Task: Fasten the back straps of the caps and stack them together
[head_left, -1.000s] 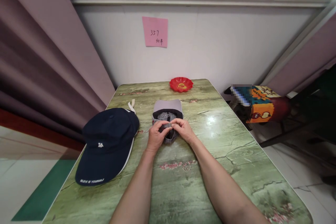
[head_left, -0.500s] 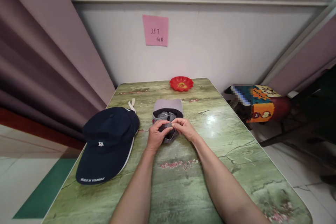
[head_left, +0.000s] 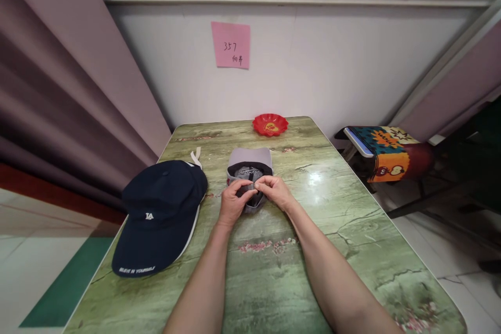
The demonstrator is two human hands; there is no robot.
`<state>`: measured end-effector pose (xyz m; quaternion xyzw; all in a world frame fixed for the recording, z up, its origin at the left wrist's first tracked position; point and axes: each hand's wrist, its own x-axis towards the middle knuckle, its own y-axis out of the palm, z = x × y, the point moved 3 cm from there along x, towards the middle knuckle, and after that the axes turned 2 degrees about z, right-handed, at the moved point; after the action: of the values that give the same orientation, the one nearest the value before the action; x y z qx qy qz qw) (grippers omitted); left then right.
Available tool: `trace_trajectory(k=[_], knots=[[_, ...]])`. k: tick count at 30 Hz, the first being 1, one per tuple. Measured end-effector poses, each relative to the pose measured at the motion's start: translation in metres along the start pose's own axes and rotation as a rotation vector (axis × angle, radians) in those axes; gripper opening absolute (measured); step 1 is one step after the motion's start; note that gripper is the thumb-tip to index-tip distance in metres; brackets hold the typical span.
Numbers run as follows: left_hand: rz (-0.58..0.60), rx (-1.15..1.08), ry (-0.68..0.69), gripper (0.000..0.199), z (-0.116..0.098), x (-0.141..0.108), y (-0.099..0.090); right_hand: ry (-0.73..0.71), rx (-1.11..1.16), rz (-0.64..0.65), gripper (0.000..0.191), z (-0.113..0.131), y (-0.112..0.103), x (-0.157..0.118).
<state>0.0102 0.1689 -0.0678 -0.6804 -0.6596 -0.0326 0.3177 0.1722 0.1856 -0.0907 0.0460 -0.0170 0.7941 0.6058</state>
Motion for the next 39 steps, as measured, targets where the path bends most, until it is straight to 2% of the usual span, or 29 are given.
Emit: trace_trajectory(k=[7, 10, 14, 17, 19, 22, 25, 29, 33, 39], knots=[[0.017, 0.025, 0.035, 0.015, -0.001, 0.001, 0.000, 0.018, 0.032, 0.052, 0.030, 0.004, 0.001, -0.001], [0.024, 0.012, 0.012, 0.022, 0.002, 0.001, 0.002, 0.025, 0.056, 0.026, 0.028, 0.002, 0.002, 0.000], [-0.027, -0.155, -0.089, 0.033, 0.009, 0.001, 0.004, 0.020, 0.094, -0.092, 0.026, -0.001, 0.002, 0.002], [-0.175, -0.396, -0.227, 0.037, 0.013, 0.001, 0.002, -0.017, 0.061, -0.139, 0.027, -0.002, 0.004, 0.003], [-0.226, -0.528, -0.349, 0.038, 0.015, 0.001, 0.001, -0.042, 0.019, -0.154, 0.027, -0.002, 0.005, 0.004], [-0.124, -0.621, -0.496, 0.039, 0.015, 0.000, 0.003, -0.071, -0.038, -0.154, 0.027, -0.002, 0.006, 0.004], [-0.031, -0.617, -0.560, 0.036, 0.014, 0.000, 0.004, -0.084, -0.116, -0.130, 0.029, 0.001, 0.007, 0.002], [-0.020, -0.593, -0.549, 0.030, 0.013, -0.001, 0.002, -0.161, -0.284, -0.089, 0.040, 0.007, 0.011, -0.001], [0.027, -0.575, -0.515, 0.025, 0.010, -0.001, 0.003, -0.249, -0.420, -0.122, 0.025, 0.008, 0.013, -0.002], [0.041, -0.566, -0.485, 0.023, 0.013, -0.002, 0.005, -0.264, -0.470, -0.131, 0.024, 0.005, 0.012, -0.002]])
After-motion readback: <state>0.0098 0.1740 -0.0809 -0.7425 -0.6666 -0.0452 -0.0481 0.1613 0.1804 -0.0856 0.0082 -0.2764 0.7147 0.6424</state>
